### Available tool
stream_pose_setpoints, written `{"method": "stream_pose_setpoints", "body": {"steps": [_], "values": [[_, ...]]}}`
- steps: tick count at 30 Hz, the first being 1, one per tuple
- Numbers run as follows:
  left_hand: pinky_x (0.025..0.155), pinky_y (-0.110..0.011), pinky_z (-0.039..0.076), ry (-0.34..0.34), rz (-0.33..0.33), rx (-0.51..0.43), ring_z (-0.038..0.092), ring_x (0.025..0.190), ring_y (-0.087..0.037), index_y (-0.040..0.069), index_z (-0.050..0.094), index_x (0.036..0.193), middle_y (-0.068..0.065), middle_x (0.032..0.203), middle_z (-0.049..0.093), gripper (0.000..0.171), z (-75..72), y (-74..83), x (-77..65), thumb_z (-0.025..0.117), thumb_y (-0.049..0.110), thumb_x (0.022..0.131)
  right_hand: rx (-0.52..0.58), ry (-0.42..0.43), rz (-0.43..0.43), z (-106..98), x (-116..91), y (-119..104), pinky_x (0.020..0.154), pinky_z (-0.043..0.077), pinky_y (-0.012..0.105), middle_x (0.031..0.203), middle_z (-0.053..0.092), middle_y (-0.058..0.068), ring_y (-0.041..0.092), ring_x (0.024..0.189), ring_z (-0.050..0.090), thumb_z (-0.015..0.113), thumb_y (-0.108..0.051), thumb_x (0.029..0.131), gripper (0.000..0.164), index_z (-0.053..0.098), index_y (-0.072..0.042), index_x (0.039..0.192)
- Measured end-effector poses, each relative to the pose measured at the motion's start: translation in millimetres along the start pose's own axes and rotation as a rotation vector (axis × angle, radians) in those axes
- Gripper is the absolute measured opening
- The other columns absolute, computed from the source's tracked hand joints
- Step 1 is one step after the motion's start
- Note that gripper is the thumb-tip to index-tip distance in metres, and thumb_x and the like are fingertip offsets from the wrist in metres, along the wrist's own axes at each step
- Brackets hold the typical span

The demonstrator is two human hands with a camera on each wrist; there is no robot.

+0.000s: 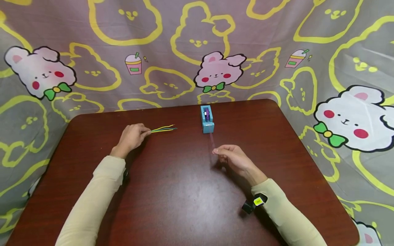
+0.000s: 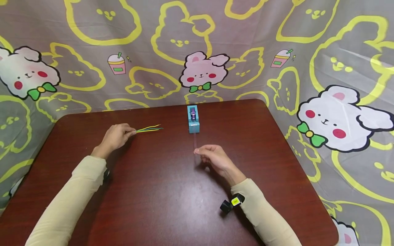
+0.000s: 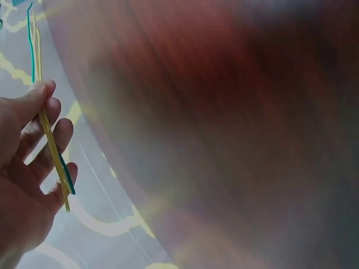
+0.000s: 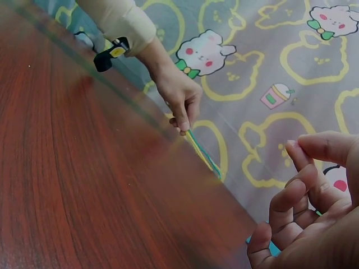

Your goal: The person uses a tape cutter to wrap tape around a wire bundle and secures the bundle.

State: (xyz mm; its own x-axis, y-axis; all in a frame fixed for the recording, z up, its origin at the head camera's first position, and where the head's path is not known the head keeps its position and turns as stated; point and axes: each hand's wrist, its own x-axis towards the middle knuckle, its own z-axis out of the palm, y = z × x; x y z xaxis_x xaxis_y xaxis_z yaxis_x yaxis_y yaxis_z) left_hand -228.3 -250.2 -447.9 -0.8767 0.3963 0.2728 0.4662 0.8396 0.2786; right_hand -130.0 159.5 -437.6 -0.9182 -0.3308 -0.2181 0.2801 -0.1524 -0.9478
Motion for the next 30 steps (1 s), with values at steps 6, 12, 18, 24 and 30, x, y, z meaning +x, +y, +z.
{"method": "stream_pose_setpoints", "body": {"steps": [6, 12, 18, 24, 30], "values": [[0.068, -0.045, 0.051, 0.006, 0.001, -0.031, 0.065, 0.075, -0.026, 0.004, 0.08, 0.099, -0.005, 0.087, 0.07, 0.014, 9.2, 21.4, 0.8, 0.073, 0.014, 0.093, -0.006, -0.006, -0.01, -1, -1, 1, 0.064, 0.04, 0.026, 0.068, 0.054, -0.001, 0.013, 0.066, 0.048, 0.064, -0.007, 0.096, 0.014, 0.074, -0.003, 0.087], [0.072, -0.044, 0.05, -0.001, 0.031, -0.052, 0.066, 0.075, -0.024, 0.005, 0.08, 0.1, -0.004, 0.087, 0.071, 0.015, 17.5, 47.8, 5.6, 0.073, 0.016, 0.093, -0.002, 0.008, -0.01, -1, -3, 1, 0.065, 0.041, 0.026, 0.068, 0.053, 0.0, 0.014, 0.067, 0.048, 0.066, -0.006, 0.095, 0.012, 0.074, 0.001, 0.09], [0.07, -0.041, 0.051, -0.011, 0.071, -0.086, 0.066, 0.074, -0.022, 0.006, 0.081, 0.101, -0.003, 0.087, 0.071, 0.015, 24.9, 80.7, 12.6, 0.074, 0.016, 0.093, -0.005, 0.011, -0.009, -3, -6, 1, 0.066, 0.041, 0.025, 0.073, 0.06, 0.0, 0.013, 0.067, 0.05, 0.066, -0.005, 0.095, 0.011, 0.075, -0.004, 0.089], [0.072, -0.04, 0.052, -0.008, 0.125, -0.11, 0.067, 0.076, -0.02, 0.007, 0.081, 0.099, -0.001, 0.086, 0.072, 0.013, 34.4, 112.8, 20.3, 0.075, 0.016, 0.093, 0.008, 0.004, -0.015, -3, -7, -1, 0.064, 0.042, 0.023, 0.08, 0.068, -0.003, 0.01, 0.065, 0.051, 0.065, -0.003, 0.094, 0.016, 0.076, -0.011, 0.085], [0.076, -0.04, 0.052, -0.008, 0.161, -0.129, 0.068, 0.078, -0.018, 0.009, 0.082, 0.099, 0.0, 0.085, 0.072, 0.012, 42.7, 142.1, 26.7, 0.074, 0.017, 0.093, 0.017, 0.008, -0.01, -4, -8, -2, 0.064, 0.043, 0.022, 0.079, 0.068, -0.003, 0.011, 0.065, 0.052, 0.065, -0.003, 0.095, 0.017, 0.076, -0.011, 0.085]]}}
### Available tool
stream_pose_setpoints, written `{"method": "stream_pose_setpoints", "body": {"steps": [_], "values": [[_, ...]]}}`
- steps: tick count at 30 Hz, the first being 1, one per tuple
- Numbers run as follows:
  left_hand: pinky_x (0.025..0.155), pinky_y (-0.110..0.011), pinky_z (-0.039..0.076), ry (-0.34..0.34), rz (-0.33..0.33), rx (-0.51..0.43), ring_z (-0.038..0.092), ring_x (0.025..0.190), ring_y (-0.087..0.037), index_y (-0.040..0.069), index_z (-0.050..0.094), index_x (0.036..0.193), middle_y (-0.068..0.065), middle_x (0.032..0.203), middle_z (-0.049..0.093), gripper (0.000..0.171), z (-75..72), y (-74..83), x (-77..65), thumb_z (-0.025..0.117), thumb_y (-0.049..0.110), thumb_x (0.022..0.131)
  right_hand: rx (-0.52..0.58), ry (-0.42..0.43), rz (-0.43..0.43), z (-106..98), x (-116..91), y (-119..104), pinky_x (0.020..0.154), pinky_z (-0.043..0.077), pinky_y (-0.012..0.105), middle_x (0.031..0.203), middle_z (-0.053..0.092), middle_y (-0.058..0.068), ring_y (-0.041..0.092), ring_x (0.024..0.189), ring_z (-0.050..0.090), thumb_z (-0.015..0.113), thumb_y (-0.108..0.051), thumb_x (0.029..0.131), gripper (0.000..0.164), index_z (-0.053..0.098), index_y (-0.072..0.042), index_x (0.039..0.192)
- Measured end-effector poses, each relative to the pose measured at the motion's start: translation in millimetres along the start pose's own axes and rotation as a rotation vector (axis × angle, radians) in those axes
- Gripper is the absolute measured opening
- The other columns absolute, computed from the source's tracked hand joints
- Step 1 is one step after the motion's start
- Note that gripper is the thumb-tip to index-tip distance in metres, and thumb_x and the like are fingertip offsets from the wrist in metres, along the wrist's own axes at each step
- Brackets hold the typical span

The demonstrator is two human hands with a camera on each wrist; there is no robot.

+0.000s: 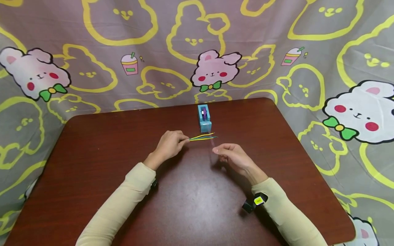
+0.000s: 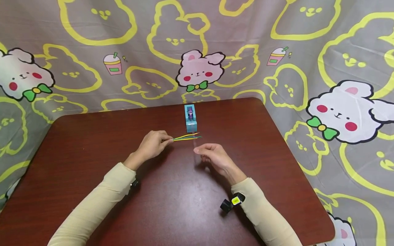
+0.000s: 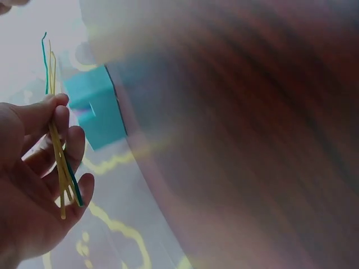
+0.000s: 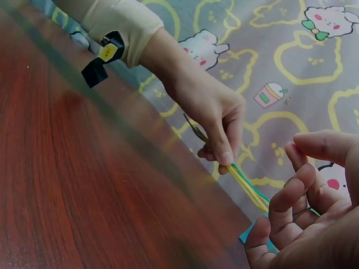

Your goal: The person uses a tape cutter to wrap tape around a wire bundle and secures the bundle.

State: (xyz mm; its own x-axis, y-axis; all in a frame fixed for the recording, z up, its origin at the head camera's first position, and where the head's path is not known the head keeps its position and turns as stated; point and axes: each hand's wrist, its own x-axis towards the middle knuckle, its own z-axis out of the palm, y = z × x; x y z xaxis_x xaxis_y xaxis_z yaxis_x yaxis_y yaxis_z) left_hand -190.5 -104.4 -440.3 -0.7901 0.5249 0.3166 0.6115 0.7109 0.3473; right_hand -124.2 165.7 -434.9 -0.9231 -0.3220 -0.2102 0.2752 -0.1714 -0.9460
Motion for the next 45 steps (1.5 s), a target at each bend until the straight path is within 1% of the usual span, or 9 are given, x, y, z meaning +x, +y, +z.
{"method": "stream_pose_setpoints", "body": {"steps": [4, 6, 12, 17, 22, 25, 30, 41, 45], "values": [[0.076, -0.039, 0.052, 0.003, 0.009, -0.017, 0.067, 0.076, -0.016, 0.01, 0.082, 0.099, 0.0, 0.084, 0.072, 0.013, 7.4, 14.8, 6.2, 0.074, 0.018, 0.094, 0.0, 0.002, 0.004, -1, 0, 1, 0.063, 0.044, 0.022, 0.079, 0.068, -0.003, 0.011, 0.065, 0.052, 0.065, -0.004, 0.095, 0.016, 0.076, -0.011, 0.086], [0.073, -0.038, 0.052, 0.006, 0.012, -0.03, 0.067, 0.075, -0.016, 0.01, 0.082, 0.099, 0.001, 0.084, 0.071, 0.012, 10.5, 21.7, 8.5, 0.074, 0.018, 0.094, 0.002, 0.0, 0.005, -2, 0, 3, 0.064, 0.044, 0.023, 0.079, 0.068, -0.003, 0.01, 0.065, 0.052, 0.065, -0.003, 0.095, 0.017, 0.077, -0.011, 0.086], [0.068, -0.035, 0.051, 0.009, 0.018, -0.08, 0.065, 0.072, -0.013, 0.012, 0.083, 0.098, 0.002, 0.082, 0.07, 0.01, 17.4, 39.5, 12.1, 0.075, 0.017, 0.092, 0.017, 0.003, 0.009, -4, -1, 7, 0.064, 0.044, 0.022, 0.08, 0.068, -0.004, 0.009, 0.064, 0.053, 0.063, -0.003, 0.096, 0.021, 0.076, -0.014, 0.085], [0.071, -0.035, 0.051, -0.002, 0.045, -0.1, 0.066, 0.073, -0.013, 0.011, 0.082, 0.098, 0.002, 0.082, 0.07, 0.01, 19.2, 52.4, 13.1, 0.075, 0.016, 0.092, 0.025, -0.006, 0.011, -6, -2, 10, 0.064, 0.044, 0.022, 0.085, 0.069, -0.003, 0.009, 0.065, 0.053, 0.062, -0.002, 0.096, 0.022, 0.077, -0.015, 0.085], [0.068, -0.032, 0.05, -0.017, 0.044, -0.125, 0.065, 0.072, -0.013, 0.011, 0.082, 0.099, 0.002, 0.083, 0.07, 0.011, 17.6, 62.0, 11.5, 0.075, 0.016, 0.092, 0.02, -0.003, 0.017, -5, -3, 10, 0.064, 0.043, 0.023, 0.085, 0.068, -0.002, 0.011, 0.066, 0.051, 0.064, -0.004, 0.096, 0.021, 0.078, -0.016, 0.085], [0.065, -0.03, 0.049, -0.027, 0.04, -0.152, 0.064, 0.071, -0.012, 0.01, 0.082, 0.1, 0.002, 0.083, 0.071, 0.012, 16.8, 66.0, 10.1, 0.075, 0.016, 0.093, 0.019, -0.001, 0.024, -5, -2, 12, 0.063, 0.043, 0.023, 0.081, 0.066, -0.002, 0.011, 0.065, 0.05, 0.065, -0.005, 0.095, 0.019, 0.077, -0.015, 0.085], [0.064, -0.028, 0.048, -0.027, 0.034, -0.166, 0.062, 0.07, -0.01, 0.011, 0.082, 0.099, 0.003, 0.082, 0.07, 0.011, 16.8, 69.2, 7.7, 0.075, 0.016, 0.092, 0.03, 0.002, 0.025, -4, -2, 13, 0.063, 0.042, 0.023, 0.078, 0.063, -0.002, 0.01, 0.064, 0.05, 0.066, -0.006, 0.095, 0.017, 0.076, -0.014, 0.085], [0.065, -0.03, 0.049, 0.002, 0.07, -0.137, 0.064, 0.071, -0.012, 0.012, 0.082, 0.097, 0.003, 0.081, 0.07, 0.009, 13.3, 75.3, 3.9, 0.075, 0.015, 0.092, 0.031, 0.021, 0.004, -4, -2, 16, 0.062, 0.043, 0.021, 0.081, 0.067, -0.004, 0.009, 0.064, 0.051, 0.065, -0.004, 0.096, 0.021, 0.078, -0.016, 0.085], [0.066, -0.031, 0.049, 0.004, 0.069, -0.129, 0.064, 0.072, -0.012, 0.012, 0.082, 0.097, 0.003, 0.081, 0.069, 0.009, 13.0, 76.5, 2.7, 0.075, 0.015, 0.092, 0.036, 0.027, -0.006, -3, -3, 18, 0.061, 0.042, 0.022, 0.074, 0.062, -0.005, 0.009, 0.064, 0.049, 0.064, -0.003, 0.096, 0.023, 0.079, -0.017, 0.085]]}}
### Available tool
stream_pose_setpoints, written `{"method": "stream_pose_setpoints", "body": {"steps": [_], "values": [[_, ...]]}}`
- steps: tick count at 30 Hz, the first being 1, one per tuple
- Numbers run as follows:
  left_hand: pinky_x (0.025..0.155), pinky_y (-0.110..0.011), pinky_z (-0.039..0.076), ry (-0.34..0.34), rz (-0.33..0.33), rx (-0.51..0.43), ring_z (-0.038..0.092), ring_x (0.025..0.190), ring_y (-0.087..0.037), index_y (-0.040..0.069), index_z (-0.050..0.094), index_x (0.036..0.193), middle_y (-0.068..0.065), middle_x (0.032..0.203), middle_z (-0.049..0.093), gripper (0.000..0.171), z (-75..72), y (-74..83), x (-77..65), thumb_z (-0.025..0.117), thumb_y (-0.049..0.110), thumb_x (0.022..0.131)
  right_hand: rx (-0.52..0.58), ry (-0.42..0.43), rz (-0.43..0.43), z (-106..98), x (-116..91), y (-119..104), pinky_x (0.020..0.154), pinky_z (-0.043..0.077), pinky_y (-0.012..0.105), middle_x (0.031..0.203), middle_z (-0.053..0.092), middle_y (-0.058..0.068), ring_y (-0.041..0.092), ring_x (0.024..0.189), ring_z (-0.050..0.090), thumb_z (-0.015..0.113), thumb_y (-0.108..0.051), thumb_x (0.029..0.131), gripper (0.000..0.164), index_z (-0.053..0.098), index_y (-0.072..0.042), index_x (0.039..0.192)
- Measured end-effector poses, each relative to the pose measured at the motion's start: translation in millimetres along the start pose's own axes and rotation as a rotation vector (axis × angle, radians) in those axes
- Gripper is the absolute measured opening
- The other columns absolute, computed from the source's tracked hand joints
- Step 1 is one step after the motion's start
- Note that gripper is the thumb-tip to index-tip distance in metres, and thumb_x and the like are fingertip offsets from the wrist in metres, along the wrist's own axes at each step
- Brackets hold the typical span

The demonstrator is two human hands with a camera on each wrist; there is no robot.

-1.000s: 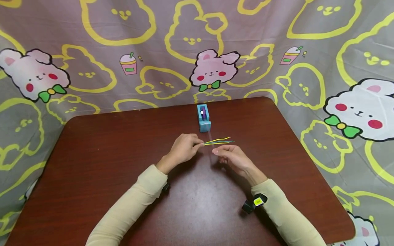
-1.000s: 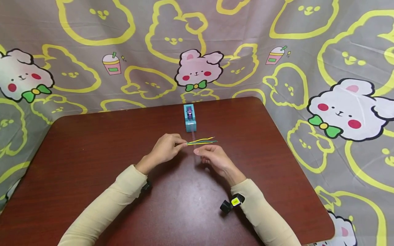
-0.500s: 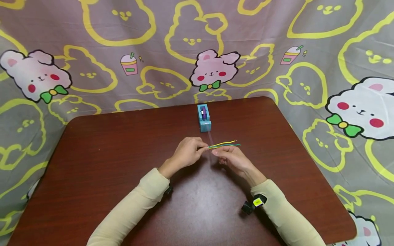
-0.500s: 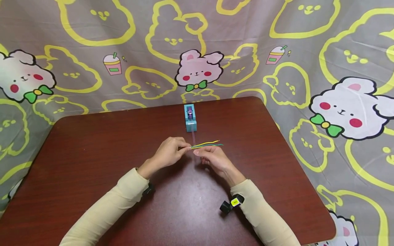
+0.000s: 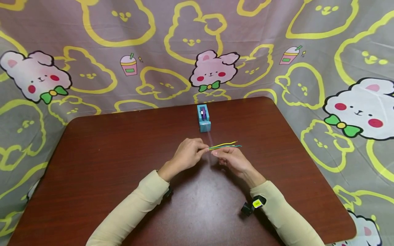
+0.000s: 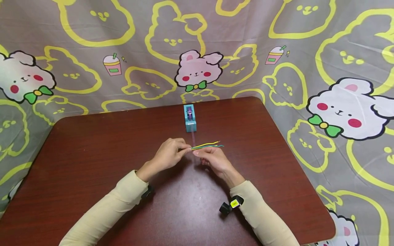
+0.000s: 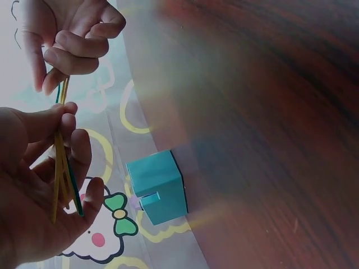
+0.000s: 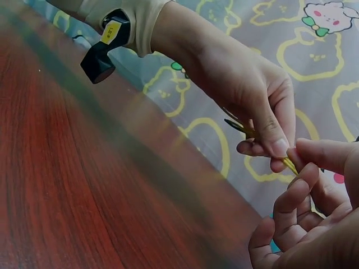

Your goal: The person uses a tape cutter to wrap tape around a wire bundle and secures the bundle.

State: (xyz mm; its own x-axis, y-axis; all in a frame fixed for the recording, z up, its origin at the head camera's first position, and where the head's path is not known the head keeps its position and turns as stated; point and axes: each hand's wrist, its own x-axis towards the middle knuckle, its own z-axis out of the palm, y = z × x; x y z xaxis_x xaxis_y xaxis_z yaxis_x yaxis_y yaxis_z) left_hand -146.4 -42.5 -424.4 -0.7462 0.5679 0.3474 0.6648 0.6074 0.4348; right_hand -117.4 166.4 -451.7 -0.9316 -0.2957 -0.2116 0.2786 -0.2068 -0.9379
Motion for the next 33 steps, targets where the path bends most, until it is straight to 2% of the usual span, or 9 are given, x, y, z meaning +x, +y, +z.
{"method": "stream_pose_setpoints", "body": {"steps": [9, 13, 21, 24, 29, 33], "values": [[0.065, -0.03, 0.049, -0.019, -0.058, -0.054, 0.061, 0.073, -0.01, 0.012, 0.082, 0.099, 0.004, 0.083, 0.068, 0.011, 0.5, -0.6, -2.0, 0.073, 0.016, 0.094, -0.013, 0.015, 0.013, 2, 0, 2, 0.06, 0.04, 0.022, 0.072, 0.06, -0.005, 0.009, 0.061, 0.048, 0.066, -0.004, 0.096, 0.021, 0.078, -0.016, 0.085], [0.064, -0.029, 0.048, -0.023, -0.063, -0.059, 0.059, 0.072, -0.009, 0.013, 0.082, 0.099, 0.005, 0.083, 0.067, 0.011, -0.2, -1.1, -2.3, 0.073, 0.016, 0.094, -0.038, 0.029, 0.002, 2, 1, 3, 0.059, 0.04, 0.023, 0.067, 0.055, -0.005, 0.01, 0.061, 0.048, 0.068, -0.006, 0.095, 0.017, 0.078, -0.016, 0.085], [0.064, -0.029, 0.048, -0.046, -0.068, -0.044, 0.059, 0.072, -0.008, 0.014, 0.082, 0.1, 0.006, 0.083, 0.066, 0.012, -3.4, -0.1, -2.7, 0.071, 0.017, 0.095, -0.115, 0.062, -0.056, -1, 11, 6, 0.057, 0.04, 0.026, 0.071, 0.059, -0.004, 0.013, 0.061, 0.048, 0.072, -0.006, 0.092, 0.008, 0.077, -0.012, 0.09], [0.064, -0.028, 0.047, -0.054, -0.063, -0.03, 0.058, 0.072, -0.008, 0.015, 0.082, 0.101, 0.006, 0.082, 0.065, 0.013, -4.4, 0.4, -2.8, 0.071, 0.018, 0.096, -0.138, 0.081, -0.07, 0, 14, 7, 0.058, 0.04, 0.026, 0.07, 0.059, -0.004, 0.013, 0.061, 0.048, 0.073, -0.005, 0.091, 0.005, 0.077, -0.006, 0.093], [0.062, -0.028, 0.046, -0.052, -0.053, -0.019, 0.057, 0.071, -0.009, 0.014, 0.082, 0.102, 0.006, 0.082, 0.065, 0.013, -5.7, 0.5, -2.7, 0.071, 0.018, 0.096, -0.172, 0.084, -0.113, 0, 17, 8, 0.059, 0.04, 0.025, 0.078, 0.065, -0.004, 0.01, 0.063, 0.047, 0.072, -0.004, 0.092, 0.027, 0.07, 0.01, 0.115], [0.063, -0.028, 0.046, -0.056, -0.051, -0.018, 0.057, 0.071, -0.009, 0.014, 0.082, 0.101, 0.006, 0.082, 0.065, 0.013, -5.9, 0.9, -3.0, 0.071, 0.018, 0.096, -0.188, 0.083, -0.098, -1, 15, 9, 0.057, 0.039, 0.025, 0.074, 0.062, -0.003, 0.011, 0.061, 0.047, 0.072, -0.005, 0.091, 0.024, 0.071, 0.009, 0.11]]}}
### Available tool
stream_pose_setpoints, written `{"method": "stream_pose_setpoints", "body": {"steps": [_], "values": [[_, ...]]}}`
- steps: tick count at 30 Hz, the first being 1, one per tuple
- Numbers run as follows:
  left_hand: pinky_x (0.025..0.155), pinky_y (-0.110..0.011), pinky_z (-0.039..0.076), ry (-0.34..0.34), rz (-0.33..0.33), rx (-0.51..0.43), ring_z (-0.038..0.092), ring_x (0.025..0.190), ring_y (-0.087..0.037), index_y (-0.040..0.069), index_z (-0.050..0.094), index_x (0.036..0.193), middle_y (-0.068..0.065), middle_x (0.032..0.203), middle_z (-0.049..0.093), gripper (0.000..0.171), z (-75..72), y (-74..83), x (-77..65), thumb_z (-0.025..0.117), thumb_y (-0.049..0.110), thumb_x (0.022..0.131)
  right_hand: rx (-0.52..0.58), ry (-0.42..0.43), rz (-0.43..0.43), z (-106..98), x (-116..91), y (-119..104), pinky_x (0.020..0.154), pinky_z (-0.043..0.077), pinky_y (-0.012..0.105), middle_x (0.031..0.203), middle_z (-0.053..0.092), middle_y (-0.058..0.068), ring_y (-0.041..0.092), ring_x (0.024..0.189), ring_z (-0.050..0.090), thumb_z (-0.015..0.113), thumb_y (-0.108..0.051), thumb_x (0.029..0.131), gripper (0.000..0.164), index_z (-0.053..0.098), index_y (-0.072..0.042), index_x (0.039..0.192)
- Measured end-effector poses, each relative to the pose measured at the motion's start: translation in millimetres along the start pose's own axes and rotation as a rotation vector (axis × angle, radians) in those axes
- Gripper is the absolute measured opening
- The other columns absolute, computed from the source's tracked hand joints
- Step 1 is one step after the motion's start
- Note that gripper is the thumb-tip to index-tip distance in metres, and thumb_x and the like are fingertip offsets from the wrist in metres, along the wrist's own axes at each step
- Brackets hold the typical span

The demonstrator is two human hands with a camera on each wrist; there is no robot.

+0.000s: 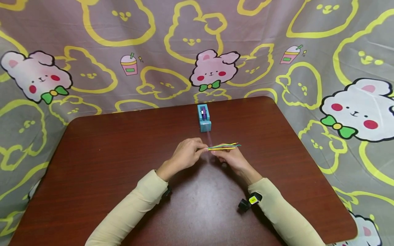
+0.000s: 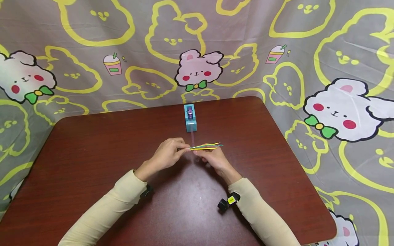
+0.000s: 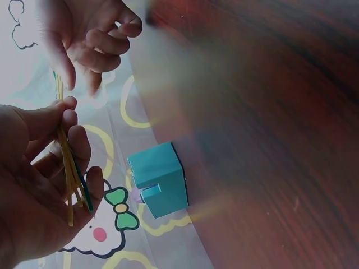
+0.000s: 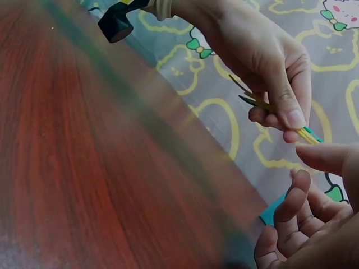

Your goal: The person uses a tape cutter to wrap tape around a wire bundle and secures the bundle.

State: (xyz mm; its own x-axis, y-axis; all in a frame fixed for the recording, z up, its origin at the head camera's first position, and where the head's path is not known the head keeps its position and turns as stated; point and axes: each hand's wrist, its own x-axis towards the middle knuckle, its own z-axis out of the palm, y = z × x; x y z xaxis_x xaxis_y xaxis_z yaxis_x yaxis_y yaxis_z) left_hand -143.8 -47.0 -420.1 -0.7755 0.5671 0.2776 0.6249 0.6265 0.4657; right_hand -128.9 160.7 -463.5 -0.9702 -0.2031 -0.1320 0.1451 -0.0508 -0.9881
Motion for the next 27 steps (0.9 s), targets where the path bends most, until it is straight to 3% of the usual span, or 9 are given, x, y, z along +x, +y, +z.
{"method": "stream_pose_setpoints", "body": {"steps": [5, 8, 11, 17, 23, 27], "values": [[0.063, -0.028, 0.047, 0.005, 0.002, 0.005, 0.057, 0.07, -0.008, 0.013, 0.082, 0.101, 0.006, 0.082, 0.065, 0.012, 1.5, -0.2, -0.5, 0.071, 0.017, 0.095, -0.005, -0.027, 0.026, -0.2, -1.7, 1.0, 0.054, 0.035, 0.026, 0.066, 0.052, -0.002, 0.013, 0.059, 0.044, 0.072, -0.007, 0.091, 0.017, 0.073, 0.006, 0.102], [0.062, -0.027, 0.046, 0.01, 0.008, 0.008, 0.056, 0.07, -0.008, 0.013, 0.082, 0.102, 0.006, 0.082, 0.065, 0.013, 2.3, -0.5, -0.7, 0.071, 0.017, 0.096, 0.014, -0.043, 0.041, -1.2, -1.1, 1.4, 0.053, 0.034, 0.026, 0.064, 0.049, -0.001, 0.013, 0.056, 0.041, 0.071, -0.008, 0.093, 0.005, 0.075, -0.005, 0.092], [0.062, -0.027, 0.046, 0.015, 0.015, 0.01, 0.056, 0.07, -0.008, 0.013, 0.081, 0.102, 0.006, 0.082, 0.065, 0.013, 2.8, -0.9, -0.5, 0.071, 0.017, 0.096, 0.052, -0.079, 0.071, -2.7, -1.4, 1.8, 0.05, 0.03, 0.026, 0.06, 0.046, -0.001, 0.01, 0.05, 0.036, 0.068, -0.01, 0.095, 0.012, 0.071, -0.01, 0.084], [0.063, -0.027, 0.046, 0.014, 0.015, 0.008, 0.057, 0.071, -0.008, 0.012, 0.081, 0.102, 0.006, 0.083, 0.066, 0.013, 2.5, -1.4, 0.2, 0.071, 0.017, 0.096, 0.061, -0.172, 0.148, -5.0, -4.6, 0.9, 0.042, 0.026, 0.023, 0.056, 0.044, -0.003, 0.006, 0.04, 0.029, 0.065, -0.018, 0.099, 0.029, 0.057, -0.006, 0.074], [0.062, -0.027, 0.046, 0.011, 0.014, 0.011, 0.056, 0.07, -0.008, 0.013, 0.081, 0.101, 0.006, 0.083, 0.065, 0.013, 3.0, -1.7, -0.1, 0.071, 0.017, 0.096, 0.132, -0.222, 0.141, -5.3, -6.0, -0.9, 0.046, 0.028, 0.023, 0.062, 0.042, -0.002, 0.007, 0.045, 0.029, 0.063, -0.013, 0.1, 0.011, 0.069, -0.006, 0.094], [0.062, -0.026, 0.045, -0.004, 0.015, 0.013, 0.055, 0.07, -0.008, 0.013, 0.081, 0.103, 0.006, 0.083, 0.064, 0.014, 3.3, -1.3, -1.0, 0.07, 0.018, 0.097, 0.171, -0.2, 0.131, -5.2, -4.0, -0.8, 0.051, 0.031, 0.025, 0.064, 0.041, -0.002, 0.009, 0.051, 0.031, 0.064, -0.008, 0.099, 0.008, 0.072, -0.007, 0.097]]}}
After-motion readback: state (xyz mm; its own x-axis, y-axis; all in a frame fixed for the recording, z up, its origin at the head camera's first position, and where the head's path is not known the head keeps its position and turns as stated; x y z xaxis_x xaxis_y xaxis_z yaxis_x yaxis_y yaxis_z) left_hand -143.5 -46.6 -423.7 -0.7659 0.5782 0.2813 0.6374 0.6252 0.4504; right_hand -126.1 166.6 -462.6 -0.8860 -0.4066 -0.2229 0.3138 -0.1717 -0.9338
